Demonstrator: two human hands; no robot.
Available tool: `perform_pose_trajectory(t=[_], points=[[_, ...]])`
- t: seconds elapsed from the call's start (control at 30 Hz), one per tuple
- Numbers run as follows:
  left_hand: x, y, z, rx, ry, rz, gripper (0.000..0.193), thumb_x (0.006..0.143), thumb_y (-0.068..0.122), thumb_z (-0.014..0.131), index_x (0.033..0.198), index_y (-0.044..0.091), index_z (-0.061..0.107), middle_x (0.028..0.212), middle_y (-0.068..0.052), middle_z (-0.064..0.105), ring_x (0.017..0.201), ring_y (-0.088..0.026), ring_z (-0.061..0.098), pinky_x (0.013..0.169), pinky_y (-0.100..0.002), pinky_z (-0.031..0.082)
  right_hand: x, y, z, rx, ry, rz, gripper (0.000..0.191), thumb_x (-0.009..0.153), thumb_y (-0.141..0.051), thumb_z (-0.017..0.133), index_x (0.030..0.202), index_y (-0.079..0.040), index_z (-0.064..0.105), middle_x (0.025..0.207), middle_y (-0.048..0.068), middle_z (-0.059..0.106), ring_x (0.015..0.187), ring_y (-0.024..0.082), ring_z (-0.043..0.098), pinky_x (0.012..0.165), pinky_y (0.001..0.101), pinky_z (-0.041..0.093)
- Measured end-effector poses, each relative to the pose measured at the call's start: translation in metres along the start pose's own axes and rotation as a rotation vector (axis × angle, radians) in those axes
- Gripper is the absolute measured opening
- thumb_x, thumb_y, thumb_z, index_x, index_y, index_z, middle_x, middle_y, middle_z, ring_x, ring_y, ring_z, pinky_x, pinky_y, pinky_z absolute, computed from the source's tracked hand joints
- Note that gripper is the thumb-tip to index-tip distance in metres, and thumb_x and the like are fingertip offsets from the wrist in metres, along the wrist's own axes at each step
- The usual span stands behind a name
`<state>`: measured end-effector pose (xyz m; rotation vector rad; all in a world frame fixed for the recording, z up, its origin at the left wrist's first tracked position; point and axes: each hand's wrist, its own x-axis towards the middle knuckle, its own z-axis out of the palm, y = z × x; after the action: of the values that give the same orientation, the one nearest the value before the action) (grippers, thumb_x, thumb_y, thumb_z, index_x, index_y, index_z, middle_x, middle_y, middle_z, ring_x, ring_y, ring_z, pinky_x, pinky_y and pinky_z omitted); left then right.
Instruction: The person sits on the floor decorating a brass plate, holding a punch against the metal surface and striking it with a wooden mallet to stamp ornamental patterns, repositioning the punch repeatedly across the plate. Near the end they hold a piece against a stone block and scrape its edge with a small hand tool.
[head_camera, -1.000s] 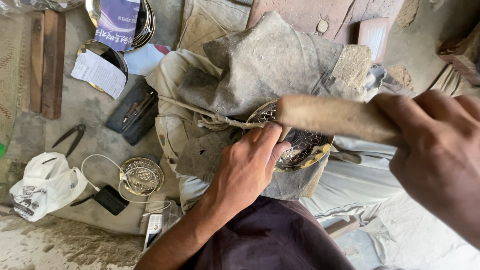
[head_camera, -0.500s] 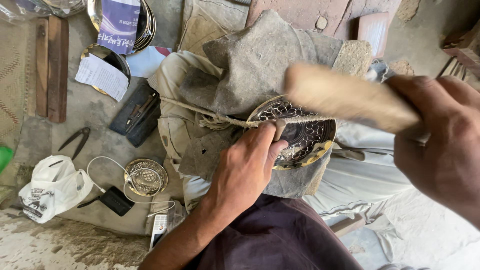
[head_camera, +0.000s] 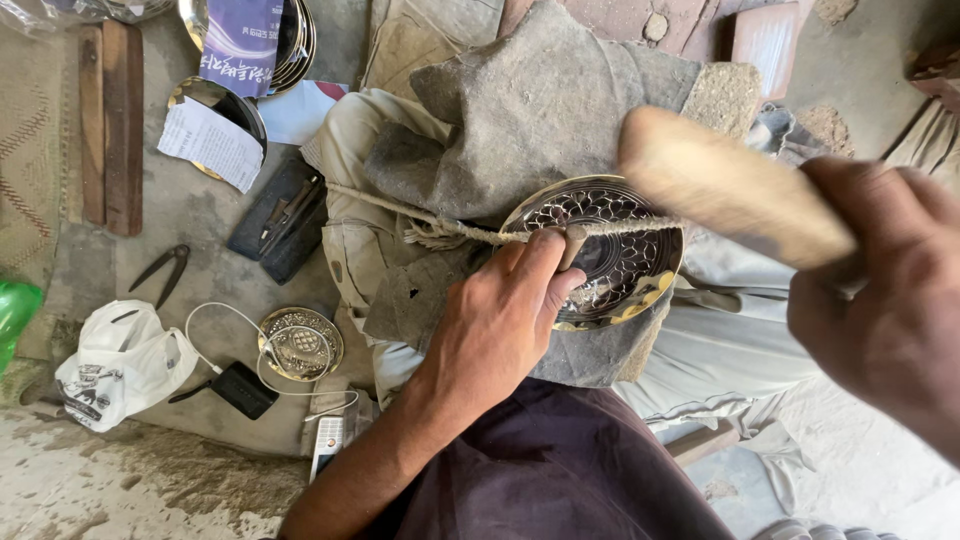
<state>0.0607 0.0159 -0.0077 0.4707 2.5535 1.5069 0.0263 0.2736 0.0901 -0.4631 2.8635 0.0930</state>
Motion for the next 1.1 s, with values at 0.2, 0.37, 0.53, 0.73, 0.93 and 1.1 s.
perform_pose_trajectory(t=[0.2,0.37,0.53,0.73,0.93,1.1], points=[[-0.001,0.010,-0.031,-0.172,0.146,-0.103,0.014,0.105,0.011,0.069,0.114,0.004,0.060,0.102,-0.007,0.076,0.089,-0.016,0.081,0.071,-0.026,0.068,-0.041,0.002,0.009,0.136,0.011,0.157,0.045,0.080,-0.004,0.073,0.124,0.002,0.069,0.096,0.019,0.074,0.075,0.026,0.073,0.071,0.0381,0.062],[-0.003,0.014,-0.057,-0.241,0.112,-0.226,0.035,0.091,0.015,0.079,0.117,0.002,0.059,0.101,-0.008,0.073,0.088,-0.016,0.078,0.067,-0.025,0.067,-0.063,0.019,0.047,0.480,-0.063,0.553,0.061,0.082,-0.008,0.084,0.133,0.008,0.055,0.091,0.024,0.070,0.072,0.031,0.073,0.062,0.0412,0.061],[0.013,0.009,-0.025,-0.018,-0.058,0.050,0.029,0.092,0.015,0.080,0.116,0.005,0.067,0.098,-0.009,0.073,0.080,-0.018,0.074,0.065,-0.029,0.062,-0.082,0.027,0.068,0.666,0.084,0.374,0.078,0.070,0.001,0.077,0.141,0.010,0.045,0.102,0.027,0.068,0.089,0.033,0.073,0.073,0.0407,0.061],[0.023,0.003,-0.013,0.061,-0.117,0.120,0.036,0.089,0.015,0.081,0.119,0.003,0.064,0.093,-0.012,0.070,0.079,-0.024,0.071,0.065,-0.035,0.058,-0.079,0.021,0.062,0.516,-0.016,0.413,0.076,0.080,0.003,0.076,0.149,0.008,0.044,0.110,0.030,0.069,0.087,0.034,0.074,0.073,0.0409,0.063],[0.024,0.002,-0.005,0.170,-0.228,0.014,0.036,0.089,0.020,0.080,0.115,0.003,0.063,0.086,-0.011,0.067,0.072,-0.023,0.071,0.057,-0.035,0.059,-0.063,0.007,0.047,0.655,-0.059,0.457,0.074,0.083,0.001,0.074,0.149,0.010,0.042,0.104,0.029,0.067,0.081,0.034,0.074,0.071,0.0407,0.064],[0.022,0.000,-0.006,0.214,-0.193,0.121,0.034,0.091,0.021,0.079,0.115,0.004,0.063,0.091,-0.013,0.067,0.078,-0.027,0.071,0.064,-0.038,0.060,-0.052,0.003,0.043,0.238,-0.054,0.269,0.057,0.091,-0.001,0.063,0.144,0.001,0.043,0.096,0.016,0.071,0.076,0.026,0.072,0.072,0.0371,0.062]])
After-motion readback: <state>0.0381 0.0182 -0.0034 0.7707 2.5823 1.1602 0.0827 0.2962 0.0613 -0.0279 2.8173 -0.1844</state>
